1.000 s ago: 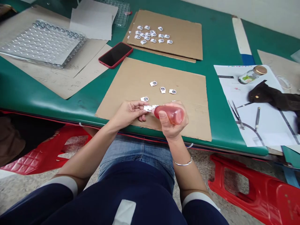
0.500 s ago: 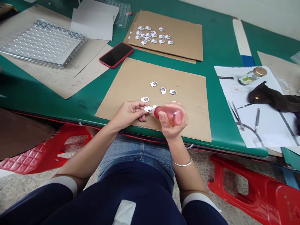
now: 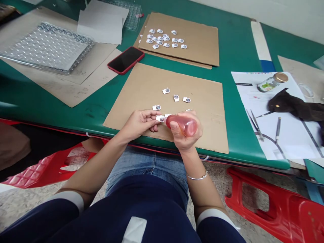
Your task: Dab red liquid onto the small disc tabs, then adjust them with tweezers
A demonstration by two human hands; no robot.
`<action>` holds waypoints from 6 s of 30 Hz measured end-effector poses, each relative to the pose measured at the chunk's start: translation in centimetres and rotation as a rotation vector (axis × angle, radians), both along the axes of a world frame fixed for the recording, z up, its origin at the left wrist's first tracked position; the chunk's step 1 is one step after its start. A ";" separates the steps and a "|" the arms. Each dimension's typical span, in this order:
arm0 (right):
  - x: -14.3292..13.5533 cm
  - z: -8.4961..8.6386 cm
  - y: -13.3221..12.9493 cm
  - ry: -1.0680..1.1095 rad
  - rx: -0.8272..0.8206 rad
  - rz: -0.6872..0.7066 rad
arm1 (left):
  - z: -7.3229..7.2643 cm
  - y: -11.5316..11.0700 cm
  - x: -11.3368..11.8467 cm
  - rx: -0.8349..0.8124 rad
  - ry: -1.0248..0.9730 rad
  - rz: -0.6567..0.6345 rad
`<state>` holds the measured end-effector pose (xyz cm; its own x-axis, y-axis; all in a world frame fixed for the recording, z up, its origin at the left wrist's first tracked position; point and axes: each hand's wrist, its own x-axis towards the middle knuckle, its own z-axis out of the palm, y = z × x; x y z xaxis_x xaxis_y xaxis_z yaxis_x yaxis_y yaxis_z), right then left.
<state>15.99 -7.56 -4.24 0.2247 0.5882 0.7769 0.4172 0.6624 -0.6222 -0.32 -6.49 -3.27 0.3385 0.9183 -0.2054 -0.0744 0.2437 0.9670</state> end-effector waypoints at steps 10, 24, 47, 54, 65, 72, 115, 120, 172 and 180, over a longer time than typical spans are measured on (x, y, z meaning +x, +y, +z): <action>-0.1 -0.1 0.0 0.003 0.008 -0.017 | -0.1 0.0 0.1 0.002 -0.013 0.013; 0.1 -0.1 0.1 -0.014 0.032 -0.059 | 0.0 -0.2 0.0 0.017 0.008 0.008; 0.4 -0.2 0.0 -0.171 0.007 -0.149 | -0.9 -0.2 -0.2 0.101 0.029 0.030; 0.4 -0.2 0.2 0.062 0.105 -0.193 | -0.5 -0.1 -0.3 0.053 0.022 0.059; 0.3 -0.1 0.0 -0.019 0.048 -0.136 | 0.0 -0.1 -0.4 0.020 -0.009 0.062; 0.3 -0.1 0.0 -0.038 0.042 -0.116 | -0.2 0.0 -0.4 0.027 -0.016 0.045; 0.5 -0.2 -0.2 -0.102 0.024 -0.099 | -0.5 -0.1 -0.3 0.057 -0.010 0.083; 0.4 -0.2 -0.2 -0.087 0.019 -0.091 | -0.5 -0.1 -0.3 0.058 -0.008 0.080; 0.2 -0.1 -0.4 -0.139 0.003 -0.065 | -0.6 -0.1 -0.2 0.062 -0.002 0.070; 0.2 0.0 -0.4 -0.149 -0.009 -0.082 | -0.8 0.0 -0.2 0.062 -0.004 0.066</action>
<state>16.14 -7.95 -4.25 0.1555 0.5797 0.7999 0.5578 0.6168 -0.5554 -0.51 -6.52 -4.05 0.2778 0.9494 -0.1462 -0.0920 0.1778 0.9798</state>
